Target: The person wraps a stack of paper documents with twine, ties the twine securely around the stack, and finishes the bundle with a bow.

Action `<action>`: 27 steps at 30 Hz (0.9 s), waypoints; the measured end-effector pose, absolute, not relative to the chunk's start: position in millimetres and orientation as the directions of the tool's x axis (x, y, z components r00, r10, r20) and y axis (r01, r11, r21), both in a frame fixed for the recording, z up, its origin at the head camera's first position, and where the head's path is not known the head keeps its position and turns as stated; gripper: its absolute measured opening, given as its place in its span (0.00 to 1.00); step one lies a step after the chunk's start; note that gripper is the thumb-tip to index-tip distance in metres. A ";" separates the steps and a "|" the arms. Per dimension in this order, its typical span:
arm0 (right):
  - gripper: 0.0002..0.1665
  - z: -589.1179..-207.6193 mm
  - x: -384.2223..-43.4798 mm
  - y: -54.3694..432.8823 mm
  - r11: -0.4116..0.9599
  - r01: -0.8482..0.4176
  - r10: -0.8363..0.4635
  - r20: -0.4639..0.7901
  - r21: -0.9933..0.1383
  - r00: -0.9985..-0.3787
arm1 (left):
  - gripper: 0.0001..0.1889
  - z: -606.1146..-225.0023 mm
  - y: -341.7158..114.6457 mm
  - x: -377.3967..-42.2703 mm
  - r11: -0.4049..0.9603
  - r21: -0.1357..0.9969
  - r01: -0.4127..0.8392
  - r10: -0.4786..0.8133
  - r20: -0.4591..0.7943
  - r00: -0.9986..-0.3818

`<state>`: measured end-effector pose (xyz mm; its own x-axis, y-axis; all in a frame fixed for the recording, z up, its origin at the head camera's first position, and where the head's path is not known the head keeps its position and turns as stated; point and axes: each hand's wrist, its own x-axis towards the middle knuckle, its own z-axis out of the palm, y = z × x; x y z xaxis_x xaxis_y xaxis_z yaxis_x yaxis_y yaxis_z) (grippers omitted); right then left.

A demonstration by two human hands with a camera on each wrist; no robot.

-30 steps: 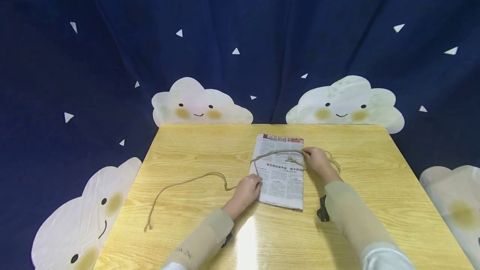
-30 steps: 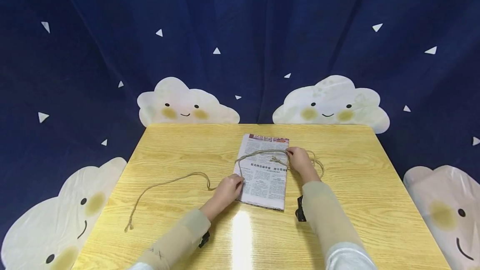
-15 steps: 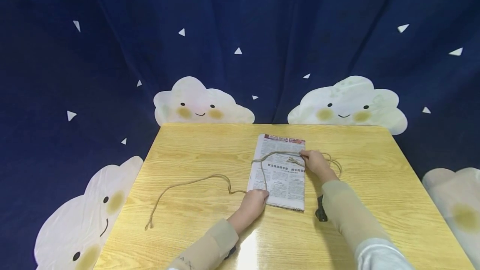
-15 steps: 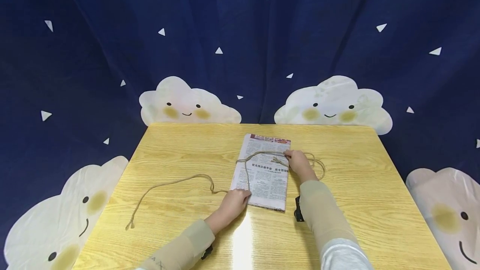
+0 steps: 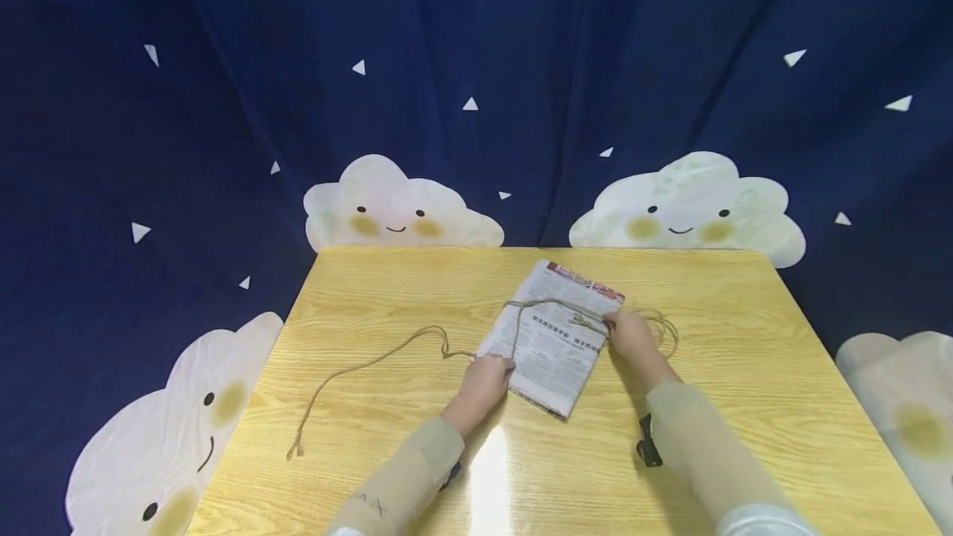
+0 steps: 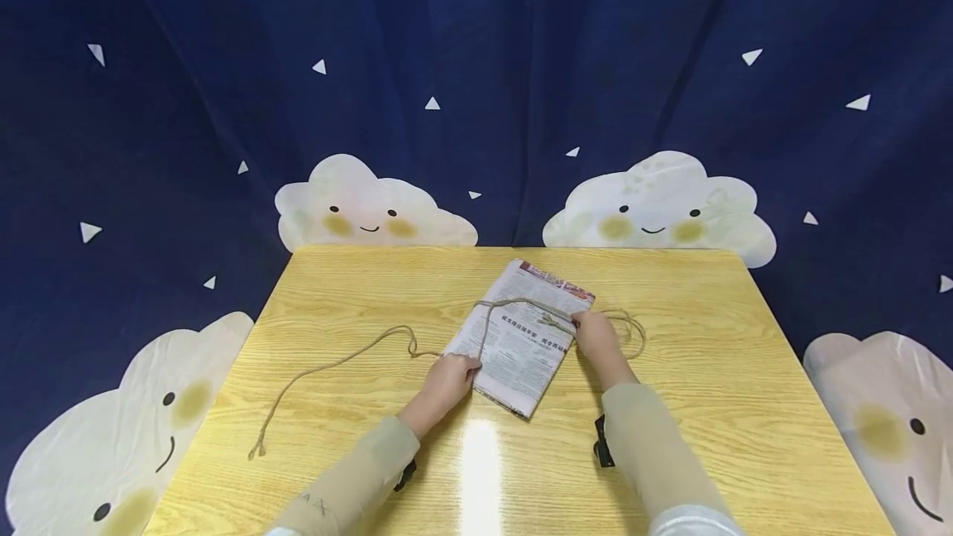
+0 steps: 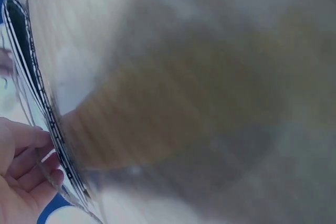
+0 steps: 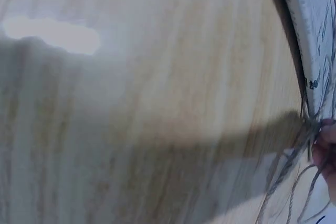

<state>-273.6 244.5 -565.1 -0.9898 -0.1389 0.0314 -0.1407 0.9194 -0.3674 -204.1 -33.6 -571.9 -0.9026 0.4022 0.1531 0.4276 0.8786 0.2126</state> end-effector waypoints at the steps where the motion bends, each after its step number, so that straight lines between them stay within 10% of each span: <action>1: 0.13 -564.6 -270.7 243.5 0.924 -0.134 -0.130 0.035 -0.359 -0.991 | 0.08 -571.6 -35.0 -207.6 0.881 0.209 0.423 0.398 0.154 -0.905; 27: 0.06 -562.5 -194.1 187.7 0.941 -0.244 -0.205 0.180 -0.236 -0.962 | 0.13 -573.7 -58.6 -273.3 0.935 0.061 0.349 0.341 0.116 -0.933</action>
